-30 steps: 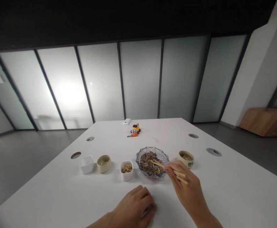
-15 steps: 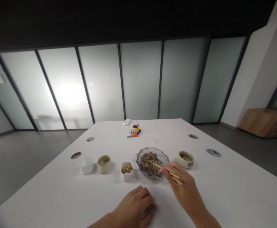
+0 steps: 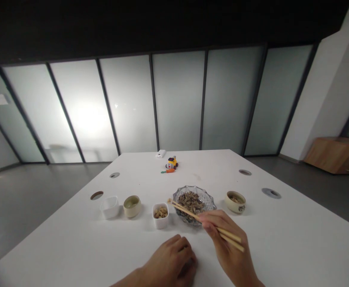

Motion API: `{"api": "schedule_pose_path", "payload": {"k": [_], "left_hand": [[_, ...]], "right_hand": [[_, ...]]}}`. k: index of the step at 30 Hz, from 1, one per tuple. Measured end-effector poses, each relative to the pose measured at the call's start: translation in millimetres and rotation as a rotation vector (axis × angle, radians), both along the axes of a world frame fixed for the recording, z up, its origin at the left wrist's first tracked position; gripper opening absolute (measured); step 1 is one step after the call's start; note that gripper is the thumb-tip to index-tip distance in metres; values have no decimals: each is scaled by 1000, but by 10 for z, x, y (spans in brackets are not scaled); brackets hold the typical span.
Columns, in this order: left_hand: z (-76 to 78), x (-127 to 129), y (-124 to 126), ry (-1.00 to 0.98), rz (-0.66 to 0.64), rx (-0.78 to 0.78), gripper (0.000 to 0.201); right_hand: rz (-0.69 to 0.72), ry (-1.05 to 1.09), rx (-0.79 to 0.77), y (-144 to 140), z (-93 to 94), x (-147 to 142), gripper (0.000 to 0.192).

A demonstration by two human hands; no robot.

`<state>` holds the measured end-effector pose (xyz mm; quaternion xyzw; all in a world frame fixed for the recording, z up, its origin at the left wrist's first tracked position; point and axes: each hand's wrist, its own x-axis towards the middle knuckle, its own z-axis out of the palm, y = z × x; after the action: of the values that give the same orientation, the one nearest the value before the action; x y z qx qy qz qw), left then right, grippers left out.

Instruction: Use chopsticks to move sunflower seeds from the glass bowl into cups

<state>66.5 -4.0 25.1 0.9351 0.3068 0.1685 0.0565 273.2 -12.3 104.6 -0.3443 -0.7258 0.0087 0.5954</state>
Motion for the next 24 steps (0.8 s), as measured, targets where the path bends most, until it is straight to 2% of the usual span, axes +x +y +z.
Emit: {"api": "schedule_pose_path", "payload": {"k": [3, 6, 9, 14, 17, 21, 24], "left_hand": [[-29, 2, 11, -14, -1, 7, 10], [-35, 6, 12, -21, -4, -3, 9], [-21, 3, 10, -10, -6, -6, 12], [14, -15, 7, 3, -4, -23, 12], [10, -23, 11, 4, -10, -33, 14], [-7, -24, 17, -3, -16, -35, 16], [-11, -13, 12, -16, -10, -38, 12]], "right_hand": [[81, 20, -47, -29, -22, -116, 16], [96, 23, -76, -30, -21, -140, 19], [-3, 33, -48, -4, 18, -24, 23], [-318, -6, 21, 80, 93, 311, 36], [-433, -79, 62, 113, 112, 411, 40], [-409, -160, 102, 118, 124, 374, 40], [-355, -197, 65, 118, 103, 319, 42]]}}
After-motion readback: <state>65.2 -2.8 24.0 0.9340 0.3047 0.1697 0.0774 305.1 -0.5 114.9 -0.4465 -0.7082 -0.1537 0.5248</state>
